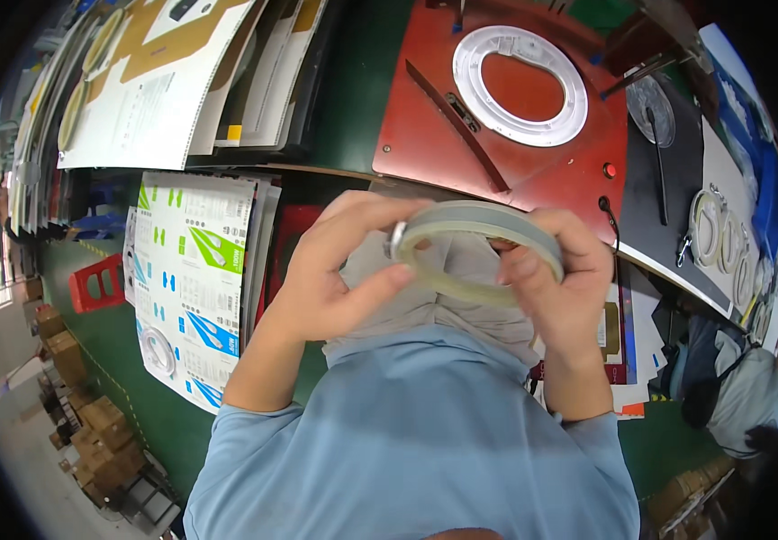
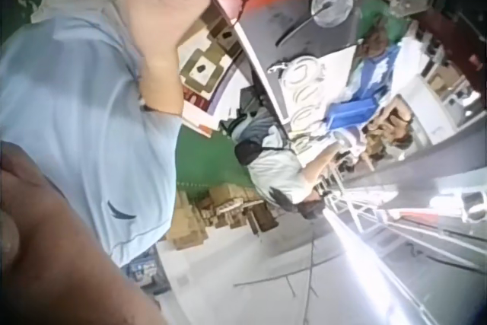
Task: Applying sealant to a plastic ring with a brush and using a press machine to assemble it.
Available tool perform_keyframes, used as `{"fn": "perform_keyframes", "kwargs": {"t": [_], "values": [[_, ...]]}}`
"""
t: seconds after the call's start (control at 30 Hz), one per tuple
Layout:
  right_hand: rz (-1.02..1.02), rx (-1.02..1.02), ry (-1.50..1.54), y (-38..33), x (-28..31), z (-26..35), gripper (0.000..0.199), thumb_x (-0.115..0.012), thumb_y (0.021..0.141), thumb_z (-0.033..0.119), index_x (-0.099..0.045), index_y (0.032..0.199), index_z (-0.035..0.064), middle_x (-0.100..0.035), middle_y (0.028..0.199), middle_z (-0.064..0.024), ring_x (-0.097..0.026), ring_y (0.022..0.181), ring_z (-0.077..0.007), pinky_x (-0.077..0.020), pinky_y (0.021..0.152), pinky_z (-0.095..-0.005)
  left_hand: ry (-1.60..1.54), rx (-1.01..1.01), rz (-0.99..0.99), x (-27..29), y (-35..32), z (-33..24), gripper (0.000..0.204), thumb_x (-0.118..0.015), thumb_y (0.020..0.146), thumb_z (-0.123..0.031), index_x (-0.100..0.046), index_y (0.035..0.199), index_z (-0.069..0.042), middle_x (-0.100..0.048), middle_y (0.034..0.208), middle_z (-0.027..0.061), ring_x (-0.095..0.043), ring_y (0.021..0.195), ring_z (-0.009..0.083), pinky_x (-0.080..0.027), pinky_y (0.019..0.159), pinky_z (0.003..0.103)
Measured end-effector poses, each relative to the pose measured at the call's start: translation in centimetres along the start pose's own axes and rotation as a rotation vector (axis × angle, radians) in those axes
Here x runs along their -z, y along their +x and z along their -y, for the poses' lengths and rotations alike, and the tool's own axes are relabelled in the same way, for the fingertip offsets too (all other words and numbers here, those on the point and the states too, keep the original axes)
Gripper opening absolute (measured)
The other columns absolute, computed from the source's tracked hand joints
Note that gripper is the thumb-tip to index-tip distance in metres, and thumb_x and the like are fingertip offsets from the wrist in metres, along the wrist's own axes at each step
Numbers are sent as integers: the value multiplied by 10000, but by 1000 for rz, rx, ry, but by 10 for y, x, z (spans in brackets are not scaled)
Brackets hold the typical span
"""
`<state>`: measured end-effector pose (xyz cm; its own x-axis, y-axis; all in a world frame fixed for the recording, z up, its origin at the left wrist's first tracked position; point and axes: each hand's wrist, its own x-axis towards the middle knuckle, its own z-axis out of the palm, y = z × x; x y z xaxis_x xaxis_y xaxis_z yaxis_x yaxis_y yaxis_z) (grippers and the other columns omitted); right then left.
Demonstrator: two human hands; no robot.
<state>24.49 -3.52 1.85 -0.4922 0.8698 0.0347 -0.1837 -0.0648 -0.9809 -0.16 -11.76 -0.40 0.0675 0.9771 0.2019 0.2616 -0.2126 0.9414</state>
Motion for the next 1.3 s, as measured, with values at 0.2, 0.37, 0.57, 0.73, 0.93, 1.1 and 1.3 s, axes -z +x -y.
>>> {"fn": "perform_keyframes", "kwargs": {"t": [0.2, 0.37, 0.57, 0.73, 0.93, 1.1, 1.3], "values": [[-57, 180, -92, -3, 29, -4, 304, -893, 847, 152, -702, 1001, -28, -696, 874, -43, -612, 779, -87, -490, 709, -231, -209, 73, 89, -11, -1, 3, 352, -734, 923, 27, -670, 1264, 85, -692, 1227, 211, -686, 1101, 270, -530, 929, 357], [-87, 380, -148, 4, 36, -1, 399, -917, 789, 241, -698, 956, -47, -680, 821, -73, -572, 694, -116, -427, 618, -260, -268, -58, -72, -30, 13, 1, 337, -783, 848, 21, -746, 1182, 46, -765, 1189, 176, -723, 1073, 268, -560, 903, 339], [-79, 578, -131, 6, 45, 1, 429, -911, 756, 281, -689, 935, -40, -668, 798, -98, -553, 645, -141, -412, 578, -281, 20, -244, -44, -29, 29, -15, 424, -871, 758, -25, -764, 1162, 43, -786, 1112, 152, -745, 968, 265, -592, 788, 331], [-24, 690, -179, 10, 54, -1, 480, -832, 838, 405, -686, 956, -36, -665, 817, -114, -581, 667, -179, -444, 599, -300, 102, -310, 72, -26, 45, -23, 316, -765, 799, -28, -745, 1090, 94, -777, 1066, 215, -754, 969, 342, -597, 859, 392], [-260, 559, -495, 22, 136, 15, 487, -462, 1124, 354, -688, 1077, -74, -685, 1073, -170, -659, 891, -240, -534, 840, -349, 255, -391, -3, -32, 51, -21, 349, -828, 735, 1, -768, 1078, 31, -780, 1082, 171, -760, 977, 334, -603, 808, 371], [-722, 304, -1315, 49, 218, -21, 316, -730, 983, 245, -694, 1145, -24, -711, 1086, -179, -688, 992, -312, -537, 894, -409, 219, -269, -5, -38, 45, -14, 361, -784, 737, 61, -765, 1097, 41, -776, 1104, 197, -760, 998, 333, -600, 849, 363], [-712, 103, -1434, 56, 231, -37, 196, -755, 939, 199, -698, 998, 21, -663, 955, -202, -653, 920, -399, -518, 810, -500, 119, -187, -48, -38, 33, 0, 341, -733, 771, 49, -749, 1112, 63, -778, 1118, 200, -753, 1031, 326, -586, 886, 359]]}}
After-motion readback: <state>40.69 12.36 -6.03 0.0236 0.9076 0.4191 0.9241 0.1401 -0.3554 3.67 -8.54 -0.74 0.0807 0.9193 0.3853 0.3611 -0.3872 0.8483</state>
